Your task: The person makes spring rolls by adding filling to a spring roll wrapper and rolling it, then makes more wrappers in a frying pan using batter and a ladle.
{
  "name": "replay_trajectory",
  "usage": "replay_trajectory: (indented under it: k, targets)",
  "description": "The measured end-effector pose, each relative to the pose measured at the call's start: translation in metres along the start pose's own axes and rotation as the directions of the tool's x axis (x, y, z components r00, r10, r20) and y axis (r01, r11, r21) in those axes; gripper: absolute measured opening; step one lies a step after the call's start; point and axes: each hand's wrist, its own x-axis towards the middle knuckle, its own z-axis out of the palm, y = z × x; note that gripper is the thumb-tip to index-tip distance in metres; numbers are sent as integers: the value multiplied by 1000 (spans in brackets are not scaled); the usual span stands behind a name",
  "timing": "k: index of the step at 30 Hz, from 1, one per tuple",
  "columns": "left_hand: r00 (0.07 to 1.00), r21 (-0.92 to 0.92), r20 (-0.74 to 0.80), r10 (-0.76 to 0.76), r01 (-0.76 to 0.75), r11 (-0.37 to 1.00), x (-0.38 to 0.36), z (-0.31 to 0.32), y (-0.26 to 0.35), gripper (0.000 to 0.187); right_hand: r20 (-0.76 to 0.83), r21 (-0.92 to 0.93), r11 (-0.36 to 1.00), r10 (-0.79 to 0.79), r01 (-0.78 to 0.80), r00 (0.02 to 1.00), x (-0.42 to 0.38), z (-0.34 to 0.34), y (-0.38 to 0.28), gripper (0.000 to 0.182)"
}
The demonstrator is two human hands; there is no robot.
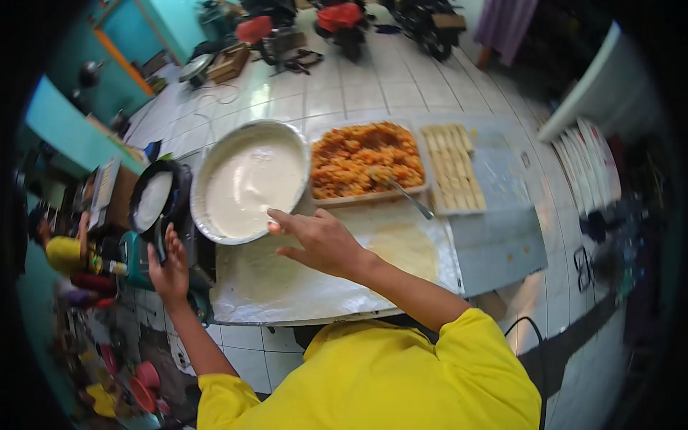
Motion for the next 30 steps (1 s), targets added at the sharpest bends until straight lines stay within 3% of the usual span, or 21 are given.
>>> replay_trajectory:
  k: [1, 2, 3, 4, 5, 7, 9, 13, 14, 15, 16, 17, 18, 19, 20, 22, 24, 26, 28, 29, 30]
  targets:
    - [994, 14, -81, 78, -77, 997, -12, -3, -7, 65, 68, 50, 998, 40, -43, 997, -6, -5, 1, 32]
    - [989, -53, 141, -36, 44, 998, -19, -34, -17, 68, 58, 47, 996, 71, -74, 996, -19, -11, 10, 32]
    - [924, -98, 360, -130, 176, 980, -22, -68, -27, 72, 137, 48, 987, 144, -152, 980, -40, -23, 24, 34]
    - [841, -30, 494, -222, 271, 962, -29, -82, -46, 72, 217, 45, 973, 212, -227, 953, -62, -35, 38, 36]
    - [731, 44, 610, -307, 355, 934, -39, -84, -73, 72, 188, -38, 970, 243, -241, 952, -83, -48, 57, 38]
    - [734, 273, 467, -493, 411, 870, -59, -66, -125, 62, 158, -128, 952, 297, -278, 942, -119, -67, 75, 39]
    - [768, 678, 255, -587, 291, 675, -57, -28, -173, 43, -54, -415, 781, 490, -466, 870, -140, -80, 81, 37]
    - [802, 916, 283, -526, -62, 397, -30, 10, -262, 33, -208, -389, 691, 579, -609, 789, -150, -77, 89, 37]
    - [801, 916, 281, -528, -59, 397, -26, 23, -277, 33, -192, -351, 634, 671, -689, 716, -147, -77, 92, 37]
    - [801, 935, 347, -489, -251, 253, -22, 35, -289, 33, -170, -313, 569, 754, -760, 634, -144, -77, 94, 37]
    - [785, 901, 415, -460, -426, 87, -16, 45, -298, 34, -165, -309, 571, 755, -761, 634, -140, -76, 97, 37]
    - [787, 902, 411, -460, -424, 81, -8, 50, -306, 34, -162, -260, 564, 775, -784, 611, -135, -75, 99, 34]
    - [754, 831, 506, -419, -556, 2, 0, 53, -315, 35, -156, -210, 551, 796, -807, 585, -135, -75, 99, 31]
    - [705, 739, 594, -388, -668, -84, 1, 53, -321, 36, -148, -203, 550, 801, -810, 580, -138, -74, 98, 31]
    - [709, 742, 586, -393, -664, -93, -1, 51, -322, 36, -150, -203, 596, 765, -777, 626, -140, -73, 98, 26]
    - [655, 594, 704, -272, -754, -280, -3, 56, -322, 37, -149, -197, 646, 723, -737, 674, -141, -77, 91, 22]
    - [646, 563, 707, -286, -760, -325, -11, 50, -314, 36, -189, -96, 897, 410, -432, 892, -143, -93, 65, 16]
    - [649, 543, 697, -304, -755, -368, -16, 38, -301, 34, -155, 27, 910, 412, -413, 898, -142, -101, 54, 17]
    - [573, 514, 637, -516, -814, -269, -10, 31, -287, 29, 164, 376, 684, 615, -625, 772, -136, -110, 59, 19]
    - [579, 517, 636, -510, -810, -275, -10, 28, -280, 29, 150, 376, 719, 576, -585, 804, -133, -108, 66, 24]
    - [702, 761, 506, -502, -637, -123, -18, 33, -269, 26, 157, 378, 720, 570, -582, 807, -126, -112, 68, 24]
